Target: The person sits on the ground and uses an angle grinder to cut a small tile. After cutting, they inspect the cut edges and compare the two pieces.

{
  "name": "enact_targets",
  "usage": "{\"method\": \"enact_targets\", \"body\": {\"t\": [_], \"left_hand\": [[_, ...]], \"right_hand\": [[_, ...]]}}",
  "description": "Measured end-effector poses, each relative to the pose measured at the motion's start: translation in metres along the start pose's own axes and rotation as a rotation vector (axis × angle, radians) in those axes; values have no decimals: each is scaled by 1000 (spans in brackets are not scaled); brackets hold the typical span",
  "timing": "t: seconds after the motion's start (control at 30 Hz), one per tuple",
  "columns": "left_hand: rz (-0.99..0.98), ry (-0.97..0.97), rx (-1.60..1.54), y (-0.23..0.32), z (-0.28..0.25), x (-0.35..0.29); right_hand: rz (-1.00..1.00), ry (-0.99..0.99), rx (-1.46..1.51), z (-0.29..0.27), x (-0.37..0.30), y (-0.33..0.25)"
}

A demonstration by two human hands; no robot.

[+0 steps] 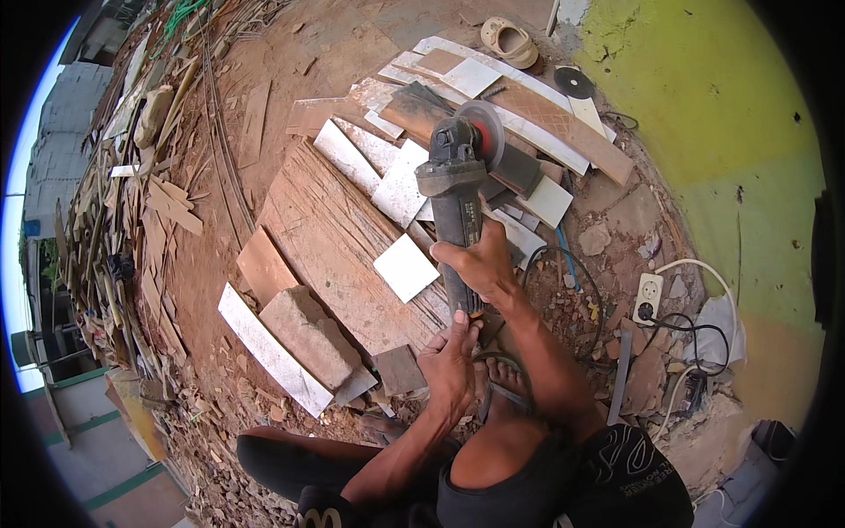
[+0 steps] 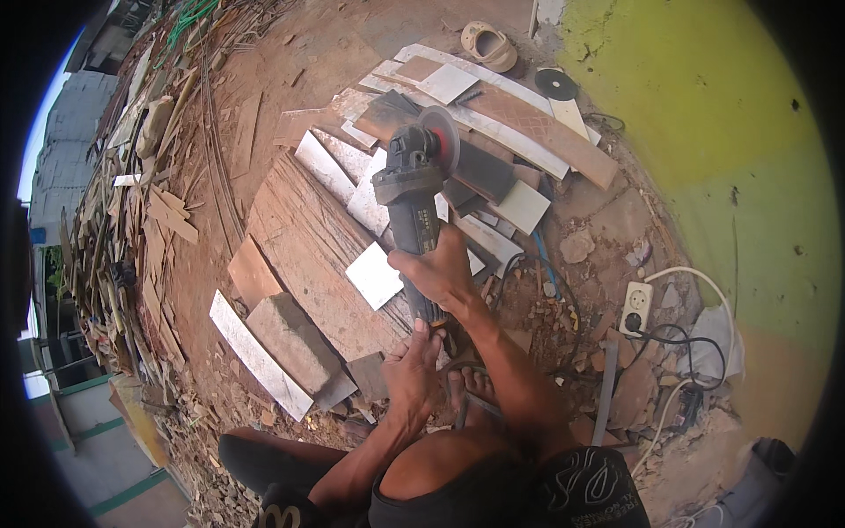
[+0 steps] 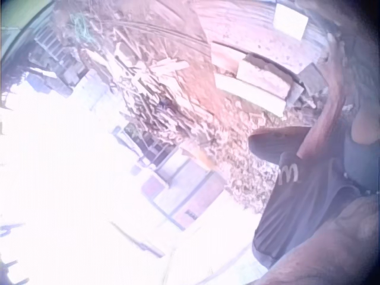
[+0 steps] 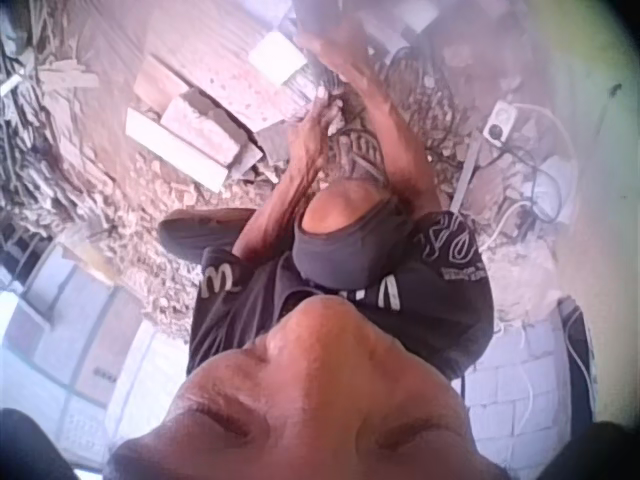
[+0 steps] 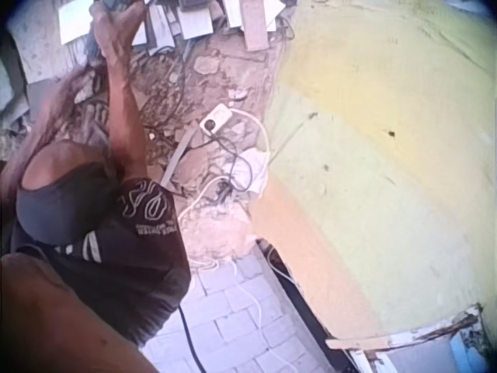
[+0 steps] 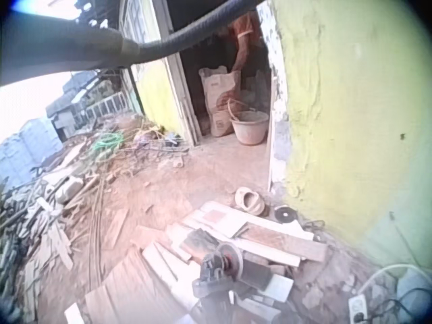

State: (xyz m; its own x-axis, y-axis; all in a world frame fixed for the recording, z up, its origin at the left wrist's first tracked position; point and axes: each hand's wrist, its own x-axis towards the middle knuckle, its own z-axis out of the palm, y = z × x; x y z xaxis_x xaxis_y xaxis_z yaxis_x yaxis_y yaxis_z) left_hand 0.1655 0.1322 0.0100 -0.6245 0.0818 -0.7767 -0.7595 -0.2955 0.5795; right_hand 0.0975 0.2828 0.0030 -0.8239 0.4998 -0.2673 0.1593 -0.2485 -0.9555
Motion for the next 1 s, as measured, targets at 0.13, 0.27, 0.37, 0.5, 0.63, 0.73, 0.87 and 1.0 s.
{"method": "enact_targets", "body": {"t": [0.13, 0.27, 0.37, 0.5, 0.63, 0.73, 0.87, 1.0], "left_hand": [[505, -72, 870, 56, -40, 37], [935, -99, 1445, 110, -53, 84], [944, -252, 1598, 114, -53, 99], [1038, -306, 1802, 108, -64, 118], [1087, -295, 1823, 106, -80, 129], [1072, -308, 1751, 100, -78, 121], [1019, -277, 1668, 96, -73, 114], [1071, -255, 1630, 90, -76, 121]], "right_hand": [[-31, -26, -79, -5, -4, -3], [-21, -74, -182, -2, -14, 5], [53, -149, -241, 3, -21, 22], [43, -191, -291, 13, -28, 49], [107, -257, -392, 24, -29, 54], [76, -243, -348, 30, -36, 64], [58, -243, -300, 33, -37, 57], [87, -274, -261, 30, -29, 50]]}}
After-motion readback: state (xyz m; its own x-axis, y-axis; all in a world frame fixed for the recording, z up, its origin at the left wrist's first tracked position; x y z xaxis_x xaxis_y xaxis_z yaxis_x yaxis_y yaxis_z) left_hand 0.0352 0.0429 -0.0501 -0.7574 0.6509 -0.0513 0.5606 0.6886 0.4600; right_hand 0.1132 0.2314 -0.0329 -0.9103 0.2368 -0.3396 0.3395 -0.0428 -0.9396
